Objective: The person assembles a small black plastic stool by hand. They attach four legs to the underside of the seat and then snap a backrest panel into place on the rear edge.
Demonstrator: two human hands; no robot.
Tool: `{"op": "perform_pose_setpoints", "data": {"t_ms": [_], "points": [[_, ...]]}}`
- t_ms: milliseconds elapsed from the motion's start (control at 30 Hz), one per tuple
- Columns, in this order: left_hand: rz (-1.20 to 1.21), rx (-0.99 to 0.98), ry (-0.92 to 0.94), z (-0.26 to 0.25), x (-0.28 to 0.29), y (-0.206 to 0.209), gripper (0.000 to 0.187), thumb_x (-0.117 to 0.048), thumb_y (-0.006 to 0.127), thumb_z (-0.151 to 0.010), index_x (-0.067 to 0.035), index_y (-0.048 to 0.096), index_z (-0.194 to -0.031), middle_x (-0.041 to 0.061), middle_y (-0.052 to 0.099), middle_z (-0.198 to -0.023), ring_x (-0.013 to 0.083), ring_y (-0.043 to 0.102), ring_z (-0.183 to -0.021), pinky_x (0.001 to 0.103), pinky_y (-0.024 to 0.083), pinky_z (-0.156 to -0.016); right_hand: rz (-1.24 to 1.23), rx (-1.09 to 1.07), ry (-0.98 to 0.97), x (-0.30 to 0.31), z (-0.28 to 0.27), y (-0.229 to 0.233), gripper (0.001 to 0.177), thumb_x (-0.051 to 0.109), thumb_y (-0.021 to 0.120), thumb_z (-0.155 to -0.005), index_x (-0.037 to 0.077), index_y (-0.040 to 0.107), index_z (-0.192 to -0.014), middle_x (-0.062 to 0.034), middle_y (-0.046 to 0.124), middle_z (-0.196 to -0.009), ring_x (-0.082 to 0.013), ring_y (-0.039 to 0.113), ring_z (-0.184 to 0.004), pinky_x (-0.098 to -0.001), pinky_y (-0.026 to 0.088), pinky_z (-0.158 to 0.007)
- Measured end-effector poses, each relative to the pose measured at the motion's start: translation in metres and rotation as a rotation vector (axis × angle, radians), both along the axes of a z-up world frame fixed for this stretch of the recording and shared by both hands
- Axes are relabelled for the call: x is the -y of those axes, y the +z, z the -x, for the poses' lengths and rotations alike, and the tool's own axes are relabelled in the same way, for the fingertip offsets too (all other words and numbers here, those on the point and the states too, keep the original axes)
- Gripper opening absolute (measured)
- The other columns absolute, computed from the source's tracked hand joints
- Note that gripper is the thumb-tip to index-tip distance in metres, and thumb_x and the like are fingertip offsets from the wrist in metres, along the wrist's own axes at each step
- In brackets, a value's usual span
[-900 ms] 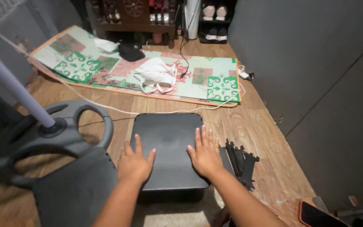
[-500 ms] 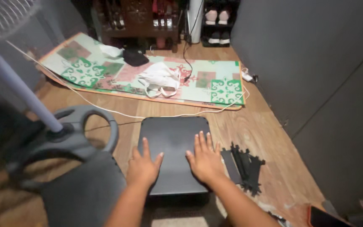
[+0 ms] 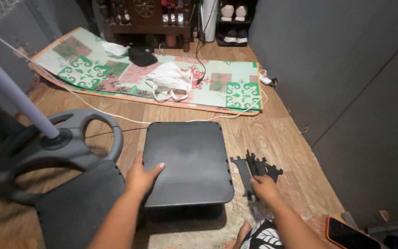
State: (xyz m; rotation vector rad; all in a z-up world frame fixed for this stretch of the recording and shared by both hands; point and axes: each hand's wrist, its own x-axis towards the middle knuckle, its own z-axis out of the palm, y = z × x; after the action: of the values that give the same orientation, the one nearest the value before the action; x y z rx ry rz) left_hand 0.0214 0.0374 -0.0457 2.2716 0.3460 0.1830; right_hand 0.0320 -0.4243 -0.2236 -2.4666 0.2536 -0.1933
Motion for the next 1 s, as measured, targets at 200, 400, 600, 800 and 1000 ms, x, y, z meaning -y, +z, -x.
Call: {"op": "perform_pose_setpoints", "data": {"t_ms": [200,400,600,800,1000], "points": [[0.032,0.079,-0.011,0.005,0.003,0.003,0.099,-0.042,0.088,-0.069,-0.004,0.046,-0.15,0.026,0.066,-0.131,0.0385,0.064,-0.122,0.042,0.05,-0.102,0.261,-0.295,0.076,0.013,0.005,-0.014,0.043,0.037,0.079,-0.08,0.027,0.076,-0.121,-0.0217,0.057,-0.139,-0.0376,0.043,-0.14,-0.0421,0.04,-0.115],[0.051,0.043,0.003,0.007,0.002,0.008,0.098,-0.04,0.088,-0.069,-0.007,0.046,-0.151,0.026,0.066,-0.13,0.0379,0.065,-0.122,0.041,0.05,-0.103,0.563,-0.45,0.232,-0.011,0.01,0.011,0.03,0.031,0.065,-0.093,0.023,0.074,-0.12,-0.0069,0.062,-0.141,-0.0273,0.039,-0.151,-0.055,0.023,-0.127],[0.114,0.084,0.007,0.009,0.006,0.014,0.096,-0.035,0.09,-0.07,-0.006,0.046,-0.15,0.025,0.065,-0.132,0.0359,0.063,-0.123,0.041,0.048,-0.103,0.529,-0.457,-0.176,-0.032,0.017,0.045,0.031,0.029,0.073,-0.086,0.017,0.078,-0.114,-0.0102,0.066,-0.133,-0.0323,0.061,-0.126,-0.0443,0.051,-0.104],[0.135,0.067,0.025,0.011,0.008,0.015,0.095,-0.033,0.09,-0.069,-0.006,0.047,-0.15,0.025,0.067,-0.129,0.0355,0.066,-0.12,0.04,0.05,-0.102,0.099,-0.172,-0.273,-0.022,0.025,0.062,0.023,0.017,0.075,-0.079,0.022,0.084,-0.1,-0.0114,0.079,-0.102,-0.0301,0.075,-0.096,-0.043,0.059,-0.09],[0.063,0.04,0.031,0.012,0.01,0.014,0.095,-0.038,0.089,-0.07,-0.007,0.047,-0.149,0.026,0.067,-0.128,0.0371,0.065,-0.12,0.041,0.05,-0.102,0.454,-0.009,-0.317,-0.03,0.027,0.069,0.035,0.014,0.081,-0.064,0.024,0.086,-0.097,-0.0103,0.063,-0.14,-0.0362,0.061,-0.12,-0.0442,0.051,-0.093]]}}
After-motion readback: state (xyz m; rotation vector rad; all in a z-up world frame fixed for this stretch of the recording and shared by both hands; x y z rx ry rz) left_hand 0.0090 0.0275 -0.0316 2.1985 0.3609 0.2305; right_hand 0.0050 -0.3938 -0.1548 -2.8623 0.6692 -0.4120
